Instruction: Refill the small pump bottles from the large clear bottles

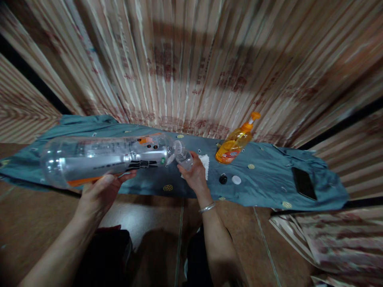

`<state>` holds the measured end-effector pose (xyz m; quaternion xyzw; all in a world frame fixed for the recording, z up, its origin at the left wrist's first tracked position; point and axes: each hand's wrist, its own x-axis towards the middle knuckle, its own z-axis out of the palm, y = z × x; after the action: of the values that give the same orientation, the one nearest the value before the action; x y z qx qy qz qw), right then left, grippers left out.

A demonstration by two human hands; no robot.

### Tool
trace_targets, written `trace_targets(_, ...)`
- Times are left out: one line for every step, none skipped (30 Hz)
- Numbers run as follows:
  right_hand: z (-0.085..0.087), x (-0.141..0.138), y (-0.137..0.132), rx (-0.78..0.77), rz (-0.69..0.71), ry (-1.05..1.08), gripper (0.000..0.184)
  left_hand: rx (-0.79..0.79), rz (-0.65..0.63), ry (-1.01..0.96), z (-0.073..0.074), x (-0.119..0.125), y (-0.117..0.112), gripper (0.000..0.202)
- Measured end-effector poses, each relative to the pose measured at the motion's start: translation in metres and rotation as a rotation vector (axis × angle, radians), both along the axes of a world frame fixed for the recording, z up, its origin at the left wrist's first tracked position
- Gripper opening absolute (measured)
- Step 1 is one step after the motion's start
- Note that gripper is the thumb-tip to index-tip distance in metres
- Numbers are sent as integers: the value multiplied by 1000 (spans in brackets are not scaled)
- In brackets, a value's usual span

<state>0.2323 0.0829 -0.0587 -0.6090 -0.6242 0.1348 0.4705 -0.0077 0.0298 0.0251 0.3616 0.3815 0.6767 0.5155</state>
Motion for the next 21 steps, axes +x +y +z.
trace_targets(0,0,0,1,1,-1,59,1,-1,0,0,0,0,43)
trace_targets(-1,0,0,2,2,0,59,1,-1,-1,0,0,0,42)
trace_targets(-1,0,1,3,4,1,59,2,-2,-1,0,0,0,41)
trace_targets(-1,0,1,5,4,3,59,1,-3,-2,0,0,0,41)
trace_targets(-1,0,1,6,2,4,59,-1,-3,-3,0,0,-1,40)
trace_targets(-1,0,1,7,1,3,60,-4,-4,-4,0,0,-1,39)
trace_targets(-1,0,1,6,-2,2,60,-6,-4,-5,0,0,-1,38)
trace_targets(-1,0,1,2,-4,2,60,-9,-5,-6,0,0,-1,38)
trace_targets(0,0,1,-4,-5,1,61,-12,-5,-6,0,0,-1,38)
trace_targets(0,0,1,-11,-5,1,60,-14,-4,-6,1,0,-1,38)
trace_targets(1,0,0,-18,-5,2,60,-16,-3,-6,1,0,-1,39)
trace_targets(2,0,0,-23,-4,4,60,-17,-2,-6,1,0,-1,40)
trace_targets(2,0,0,-26,-2,6,60,-18,-2,-7,1,0,-1,41)
trace_targets(2,-1,0,-27,0,8,60,-19,-1,-7,1,0,-1,42)
trace_targets(2,-1,0,-26,1,10,60,-19,1,-8,1,1,0,43)
trace_targets(2,-1,0,-26,2,12,60,-18,2,-10,2,1,0,43)
trace_targets(2,-1,0,-24,1,14,60,-16,4,-13,1,1,0,42)
trace_targets(2,-1,0,-23,0,16,61,-12,7,-16,1,1,0,42)
trace_targets(2,-1,0,-22,-2,17,61,-9,9,-19,1,1,0,40)
trace_targets(2,-1,0,-21,-4,18,62,-6,10,-22,1,1,0,39)
trace_targets(3,-1,0,-22,-3,20,62,-4,10,-25,1,1,0,38)
